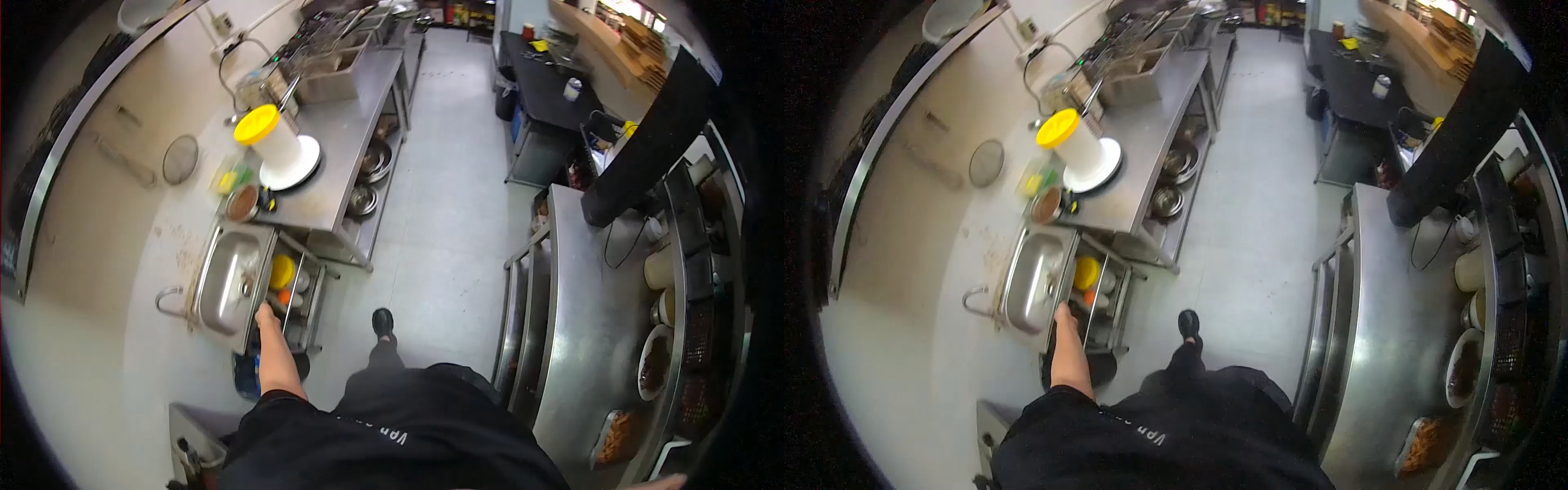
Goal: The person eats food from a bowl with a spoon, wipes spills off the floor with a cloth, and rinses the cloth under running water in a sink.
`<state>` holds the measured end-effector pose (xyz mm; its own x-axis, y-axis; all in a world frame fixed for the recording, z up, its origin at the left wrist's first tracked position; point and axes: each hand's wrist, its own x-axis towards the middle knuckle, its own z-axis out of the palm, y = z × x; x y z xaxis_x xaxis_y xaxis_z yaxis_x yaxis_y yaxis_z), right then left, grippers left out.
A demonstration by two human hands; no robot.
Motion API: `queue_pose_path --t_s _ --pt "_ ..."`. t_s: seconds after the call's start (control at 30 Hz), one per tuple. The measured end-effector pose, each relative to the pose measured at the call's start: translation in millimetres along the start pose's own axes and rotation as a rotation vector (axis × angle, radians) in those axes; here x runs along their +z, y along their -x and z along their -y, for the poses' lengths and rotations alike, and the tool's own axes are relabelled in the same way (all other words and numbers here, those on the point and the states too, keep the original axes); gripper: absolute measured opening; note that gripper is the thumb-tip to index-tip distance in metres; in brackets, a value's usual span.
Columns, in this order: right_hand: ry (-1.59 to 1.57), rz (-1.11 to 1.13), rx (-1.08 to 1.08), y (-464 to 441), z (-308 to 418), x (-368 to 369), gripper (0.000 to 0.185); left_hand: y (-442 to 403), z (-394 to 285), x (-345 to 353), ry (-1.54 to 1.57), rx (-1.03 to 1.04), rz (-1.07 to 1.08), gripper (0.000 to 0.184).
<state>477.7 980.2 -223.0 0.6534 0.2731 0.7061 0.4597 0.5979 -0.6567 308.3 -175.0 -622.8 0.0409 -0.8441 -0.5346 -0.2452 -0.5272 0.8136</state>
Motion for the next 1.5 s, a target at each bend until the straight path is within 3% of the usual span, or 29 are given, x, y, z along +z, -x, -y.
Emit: queue_pose_path --t_s 0.1,0.23,0.33,0.5,0.53,0.6,0.63,0.67,0.8,0.87,1.03,1.2,1.3,1.33,1.4,1.5 --pt "-0.164 -0.013 0.107 20 66 -31 0.034 -25 -45 53 0.144 0.015 0.032 0.053" --pt "-0.141 -0.047 -0.077 50 116 -58 0.033 -111 -103 121 0.398 -0.061 0.081 0.059" --pt "-0.276 -0.215 0.014 69 160 -62 0.032 -157 -149 154 0.425 -0.008 0.274 0.067" --pt "-0.084 -0.201 -0.109 47 142 -35 0.032 -155 -210 195 0.302 -0.09 0.391 0.078" --pt "-0.003 -0.187 -0.14 38 125 -27 0.033 -142 -221 202 0.319 -0.141 0.326 0.07" --pt "0.213 -0.148 -0.196 38 110 -28 0.035 -176 -209 206 0.441 -0.187 0.404 0.063" --pt "0.12 -0.131 -0.22 39 114 -31 0.035 -196 -205 214 0.587 -0.237 0.477 0.057" --pt "-0.016 -0.087 -0.22 55 134 -42 0.034 -172 -212 214 0.575 -0.214 0.338 0.046" --pt "-0.384 0.106 -0.21 139 264 -85 0.032 -224 -196 223 0.626 -0.277 0.325 0.042" --pt "-0.543 0.212 -0.195 175 318 -86 0.031 -278 -180 228 0.543 -0.192 0.405 0.041" --pt "-0.86 0.447 -0.119 269 420 -45 0.029 -225 -176 190 0.652 -0.055 0.216 0.045" --pt "-1.062 0.65 -0.011 361 486 17 0.028 -120 -180 128 0.49 -0.029 0.14 0.047" --pt "-1.115 0.739 0.027 419 506 56 0.029 -59 -177 112 0.452 0.04 0.278 0.045" --pt "-1.183 0.836 0.046 435 502 74 0.031 8 -187 127 0.432 0.116 0.297 0.043" --pt "-1.182 0.992 0.109 472 514 100 0.033 49 -179 153 0.441 0.085 0.348 0.041" --pt "-1.326 1.177 0.24 541 561 105 0.04 132 -173 214 0.406 0.029 0.633 0.04"
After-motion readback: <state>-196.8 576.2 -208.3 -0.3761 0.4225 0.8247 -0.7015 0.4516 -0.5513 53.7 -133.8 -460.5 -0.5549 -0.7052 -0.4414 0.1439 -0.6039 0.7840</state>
